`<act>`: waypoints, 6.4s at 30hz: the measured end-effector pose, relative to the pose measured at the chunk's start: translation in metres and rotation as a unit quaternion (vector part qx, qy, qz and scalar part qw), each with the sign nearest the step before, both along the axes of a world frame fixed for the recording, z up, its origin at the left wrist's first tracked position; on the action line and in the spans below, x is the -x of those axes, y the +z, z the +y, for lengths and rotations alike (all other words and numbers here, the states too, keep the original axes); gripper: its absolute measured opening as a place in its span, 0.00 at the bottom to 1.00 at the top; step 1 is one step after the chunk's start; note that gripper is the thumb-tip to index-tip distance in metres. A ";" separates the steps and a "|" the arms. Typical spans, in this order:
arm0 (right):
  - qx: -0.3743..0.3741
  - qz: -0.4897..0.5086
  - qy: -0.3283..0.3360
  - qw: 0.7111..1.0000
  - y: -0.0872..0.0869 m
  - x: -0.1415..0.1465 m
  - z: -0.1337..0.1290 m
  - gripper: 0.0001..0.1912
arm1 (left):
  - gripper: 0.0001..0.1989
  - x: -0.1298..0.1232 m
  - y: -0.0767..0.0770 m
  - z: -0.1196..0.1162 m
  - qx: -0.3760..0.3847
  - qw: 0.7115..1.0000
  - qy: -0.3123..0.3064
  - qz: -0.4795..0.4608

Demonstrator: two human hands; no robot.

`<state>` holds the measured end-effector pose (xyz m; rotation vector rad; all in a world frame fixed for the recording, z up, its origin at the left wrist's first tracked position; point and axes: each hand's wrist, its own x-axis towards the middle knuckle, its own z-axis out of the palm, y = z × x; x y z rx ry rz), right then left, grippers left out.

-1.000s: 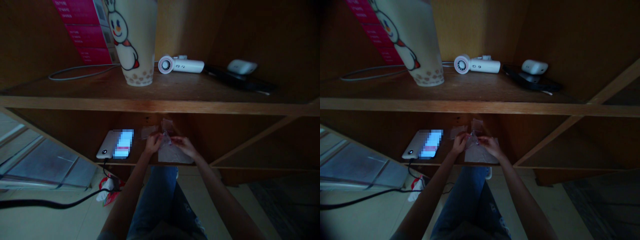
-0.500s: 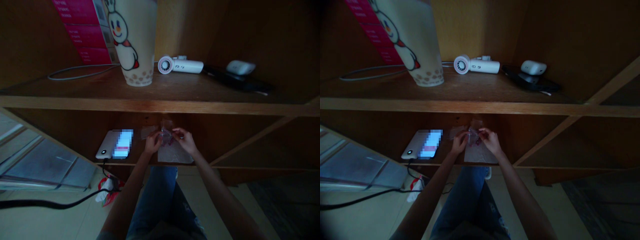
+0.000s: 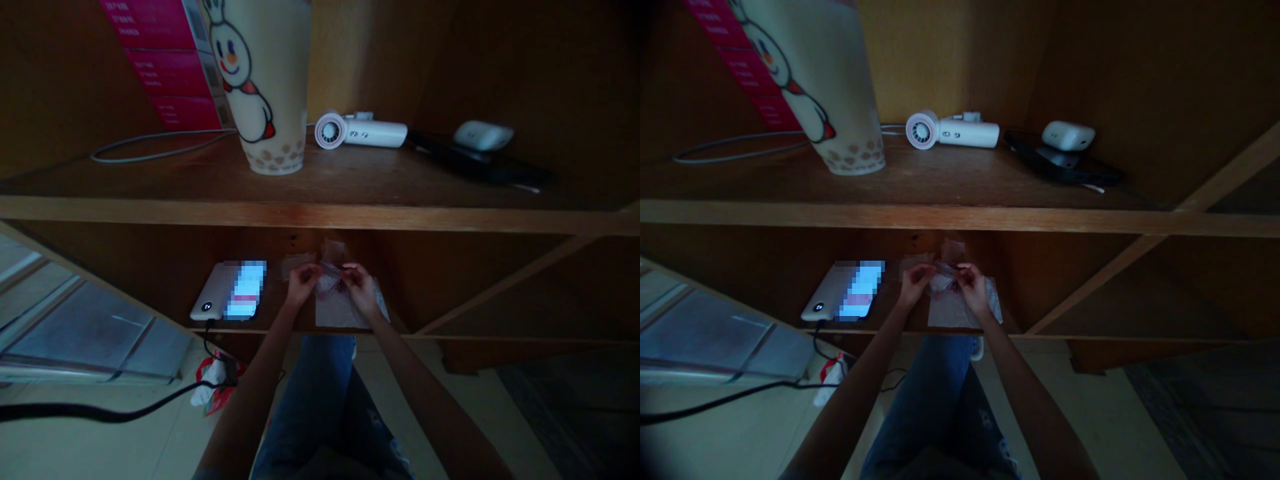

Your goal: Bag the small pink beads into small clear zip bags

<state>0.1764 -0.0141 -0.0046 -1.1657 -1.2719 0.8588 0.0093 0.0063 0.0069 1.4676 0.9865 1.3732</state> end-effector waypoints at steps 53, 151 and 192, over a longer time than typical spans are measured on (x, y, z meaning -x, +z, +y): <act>-0.068 -0.225 -0.033 0.971 0.006 0.010 -0.014 0.16 | 0.11 -0.004 -0.003 -0.006 -0.090 0.959 -0.016 0.267; -0.044 -0.139 0.059 0.987 -0.004 0.012 -0.011 0.13 | 0.17 -0.002 -0.011 -0.004 -0.081 0.973 0.157 0.149; -0.077 -0.283 -0.089 0.952 0.003 0.001 -0.006 0.16 | 0.06 -0.007 0.004 -0.010 -0.180 0.908 0.057 0.374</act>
